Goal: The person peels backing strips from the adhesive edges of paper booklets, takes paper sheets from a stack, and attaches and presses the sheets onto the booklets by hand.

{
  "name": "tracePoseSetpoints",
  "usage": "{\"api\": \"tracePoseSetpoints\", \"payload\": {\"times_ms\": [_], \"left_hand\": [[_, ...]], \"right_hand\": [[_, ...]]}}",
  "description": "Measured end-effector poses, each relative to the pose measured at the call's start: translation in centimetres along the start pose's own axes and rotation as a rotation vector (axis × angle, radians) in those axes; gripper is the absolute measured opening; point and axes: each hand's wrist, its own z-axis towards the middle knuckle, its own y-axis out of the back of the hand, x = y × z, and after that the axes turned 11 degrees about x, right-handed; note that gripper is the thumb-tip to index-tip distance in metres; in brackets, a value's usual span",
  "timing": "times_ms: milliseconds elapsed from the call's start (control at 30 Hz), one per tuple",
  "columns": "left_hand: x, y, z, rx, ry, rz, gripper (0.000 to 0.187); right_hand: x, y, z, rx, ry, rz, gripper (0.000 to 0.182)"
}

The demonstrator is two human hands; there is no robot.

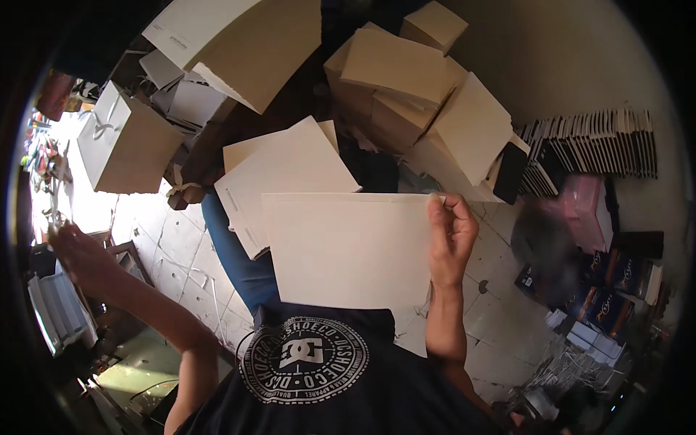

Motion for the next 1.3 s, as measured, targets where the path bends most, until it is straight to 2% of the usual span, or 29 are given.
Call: {"api": "tracePoseSetpoints", "payload": {"times_ms": [33,133,167,200,233,300,333,367,400,433,467,533,600,633,667,700,733,767,800,833,867,967,1033,1067,1133,1167,1267,1300], "left_hand": [[0.1,0.8,3.5,-0.059,-0.100,0.449,0.026],[0.8,-8.4,13.4,0.002,-0.437,-0.596,0.026],[0.0,-12.2,16.0,0.366,-0.009,-0.859,0.031],[-1.1,-15.6,17.0,0.627,0.041,-0.910,0.045],[2.0,-21.0,19.1,1.033,0.120,-0.625,0.057],[-2.8,-19.8,16.5,0.691,-0.214,0.209,0.051],[-0.9,-21.4,16.4,0.609,-0.334,0.114,0.042],[-1.0,-20.2,16.3,0.424,-0.357,0.037,0.039],[-2.1,-18.1,15.8,0.241,-0.382,-0.043,0.036],[-4.7,-14.0,14.9,0.136,-0.305,-0.148,0.033],[-7.4,-9.4,13.4,0.033,-0.229,-0.255,0.031],[-9.0,-4.2,9.7,-0.135,-0.254,-0.343,0.028],[-10.6,-1.2,4.0,0.057,-0.099,-0.571,0.028],[-12.0,0.7,1.1,0.310,0.056,-0.833,0.032],[-11.7,0.5,-1.9,0.564,0.122,-1.170,0.035],[-12.7,0.7,-4.4,0.798,0.175,-1.290,0.036],[-13.9,0.1,-6.9,0.889,0.261,-1.201,0.037],[-14.7,-0.9,-9.9,0.854,0.366,-1.135,0.040],[-14.5,-0.8,-12.8,0.942,0.600,-1.090,0.047],[-14.0,-0.5,-15.8,1.018,0.812,-1.122,0.055],[-14.3,0.2,-17.6,1.101,0.892,-1.096,0.069],[-14.5,2.2,-18.2,1.225,0.870,-1.075,0.061],[-14.5,2.6,-17.6,1.234,0.806,-0.974,0.056],[-15.2,2.9,-16.9,1.215,0.745,-0.949,0.047],[-14.4,2.0,-17.0,1.597,0.645,-1.000,0.042],[-14.8,2.1,-16.9,1.577,0.632,-1.138,0.042],[-13.1,1.3,-17.1,1.540,0.606,-1.198,0.039],[-12.5,1.1,-16.4,1.585,0.571,-1.103,0.037]], "right_hand": [[-0.1,0.3,-0.4,0.013,-0.002,0.021,0.011],[0.7,-0.2,-0.6,-0.017,0.106,-0.037,0.010],[0.7,0.0,-0.7,-0.052,0.169,-0.098,0.011],[1.1,0.8,-1.0,-0.052,0.240,-0.175,0.013],[1.7,2.2,-1.5,-0.050,0.308,-0.248,0.016],[3.1,7.1,-3.0,-0.051,0.286,-0.497,0.023],[4.4,9.0,-3.3,-0.013,0.321,-0.524,0.025],[5.3,10.1,-3.4,-0.010,0.369,-0.483,0.028],[6.0,11.3,-3.5,-0.006,0.418,-0.443,0.031],[6.2,12.0,-3.6,-0.037,0.479,-0.329,0.034],[6.1,13.4,-3.9,0.070,0.526,-0.221,0.043],[8.0,11.5,-3.0,0.268,0.482,0.062,0.051],[6.5,10.9,-0.8,0.295,0.531,0.111,0.053],[5.3,10.7,-0.1,0.302,0.556,0.136,0.055],[4.7,8.2,1.0,0.104,0.459,-0.002,0.054],[4.1,5.7,2.1,-0.072,0.333,-0.125,0.054],[4.0,2.2,3.4,-0.064,0.257,0.106,0.053],[2.2,2.1,4.1,0.022,0.188,0.177,0.050],[0.5,2.7,4.8,0.163,0.191,0.326,0.041],[0.8,1.9,5.2,0.168,0.178,0.457,0.035],[1.3,0.9,5.4,0.173,0.161,0.588,0.028],[2.6,-1.2,6.0,0.080,0.125,0.639,0.019],[0.1,-0.9,6.4,0.227,0.058,0.405,0.017],[-1.4,-0.9,6.3,0.296,0.031,0.287,0.016],[-2.6,-1.8,5.8,0.322,-0.040,0.420,0.016],[-2.8,-2.4,5.5,0.334,-0.058,0.428,0.016],[-2.6,-4.1,5.0,0.322,-0.108,0.466,0.016],[-2.4,-4.6,5.1,0.327,-0.111,0.474,0.015]]}}
